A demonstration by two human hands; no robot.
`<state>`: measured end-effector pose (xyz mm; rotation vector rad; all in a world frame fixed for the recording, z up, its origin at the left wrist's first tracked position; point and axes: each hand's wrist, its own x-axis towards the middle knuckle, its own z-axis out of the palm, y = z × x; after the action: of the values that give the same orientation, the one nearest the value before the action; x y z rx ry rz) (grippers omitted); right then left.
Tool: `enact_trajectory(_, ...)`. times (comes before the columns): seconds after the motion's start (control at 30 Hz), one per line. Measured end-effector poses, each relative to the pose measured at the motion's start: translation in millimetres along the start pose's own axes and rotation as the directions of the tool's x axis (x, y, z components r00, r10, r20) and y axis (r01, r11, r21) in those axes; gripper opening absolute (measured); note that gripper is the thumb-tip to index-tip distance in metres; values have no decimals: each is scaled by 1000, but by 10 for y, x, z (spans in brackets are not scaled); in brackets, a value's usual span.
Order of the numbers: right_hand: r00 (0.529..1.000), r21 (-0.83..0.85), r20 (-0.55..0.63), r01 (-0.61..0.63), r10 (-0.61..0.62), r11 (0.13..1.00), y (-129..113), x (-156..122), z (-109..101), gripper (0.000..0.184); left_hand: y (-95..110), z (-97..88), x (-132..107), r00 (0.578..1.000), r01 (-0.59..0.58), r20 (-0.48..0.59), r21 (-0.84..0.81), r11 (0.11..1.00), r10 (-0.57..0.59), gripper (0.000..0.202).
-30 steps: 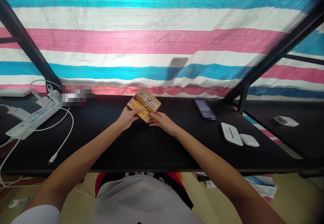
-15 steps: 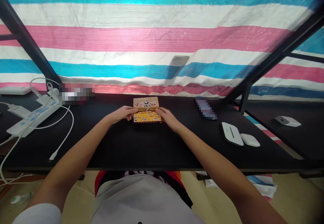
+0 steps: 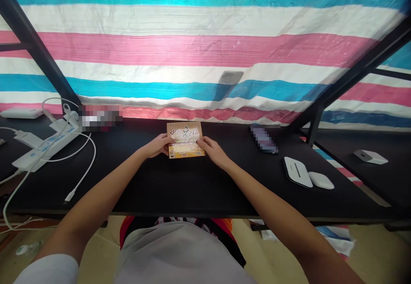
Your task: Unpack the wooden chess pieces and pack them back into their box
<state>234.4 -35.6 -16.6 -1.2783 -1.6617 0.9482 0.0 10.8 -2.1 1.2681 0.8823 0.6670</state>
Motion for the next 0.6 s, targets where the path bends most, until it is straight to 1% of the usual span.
enact_trajectory(0.07, 986, -154, -146, 52, -75, 987, 8, 2, 11, 36, 16, 64, -2, 996, -43, -81, 79, 996, 50, 40)
enact_trajectory(0.1, 965, -245, -219, 89, -144, 966, 5, -1, 21, 35, 29, 103, -9, 992, -63, -104, 127, 990, 77, 38)
enact_trajectory(0.13, 940, -323, -263, 127, -218, 938, -4, -10, 36, 34, 45, 148, -20, 988, -86, -115, 171, 982, 106, 36)
enact_trajectory(0.17, 920, -380, -273, 165, -281, 910, -20, -23, 54, 31, 63, 198, -36, 984, -107, -115, 211, 972, 133, 36)
enact_trajectory(0.2, 920, -399, -236, 201, -312, 894, -40, -40, 74, 26, 81, 252, -56, 981, -130, -113, 238, 963, 161, 36)
enact_trajectory(0.23, 930, -392, -182, 230, -320, 891, -63, -59, 96, 24, 100, 305, -77, 969, -172, -127, 262, 950, 210, 36)
enact_trajectory(0.3, 946, -343, -90, 263, -310, 902, -112, -97, 137, 29, 132, 399, -120, 930, -255, -168, 350, 901, 328, 38)
enact_trajectory(0.33, 949, -319, -62, 274, -309, 907, -135, -112, 153, 32, 144, 434, -138, 907, -286, -178, 405, 869, 381, 39)
enact_trajectory(0.43, 955, -223, -23, 285, -297, 932, -189, -135, 168, 39, 161, 490, -175, 853, -363, -129, 550, 752, 506, 40)
enact_trajectory(0.47, 962, -163, -12, 268, -274, 950, -202, -137, 163, 39, 160, 496, -181, 836, -391, -98, 583, 713, 539, 39)
enact_trajectory(0.53, 980, 28, 28, 197, -198, 980, -217, -134, 144, 39, 151, 499, -188, 798, -442, -48, 631, 638, 601, 39)
enact_trajectory(0.57, 985, 148, 52, 154, -163, 977, -219, -133, 134, 40, 144, 499, -190, 779, -460, -31, 650, 605, 626, 41)
enact_trajectory(0.6, 988, 271, 75, 113, -138, 956, -215, -131, 128, 41, 135, 502, -191, 763, -467, -21, 673, 574, 646, 42)
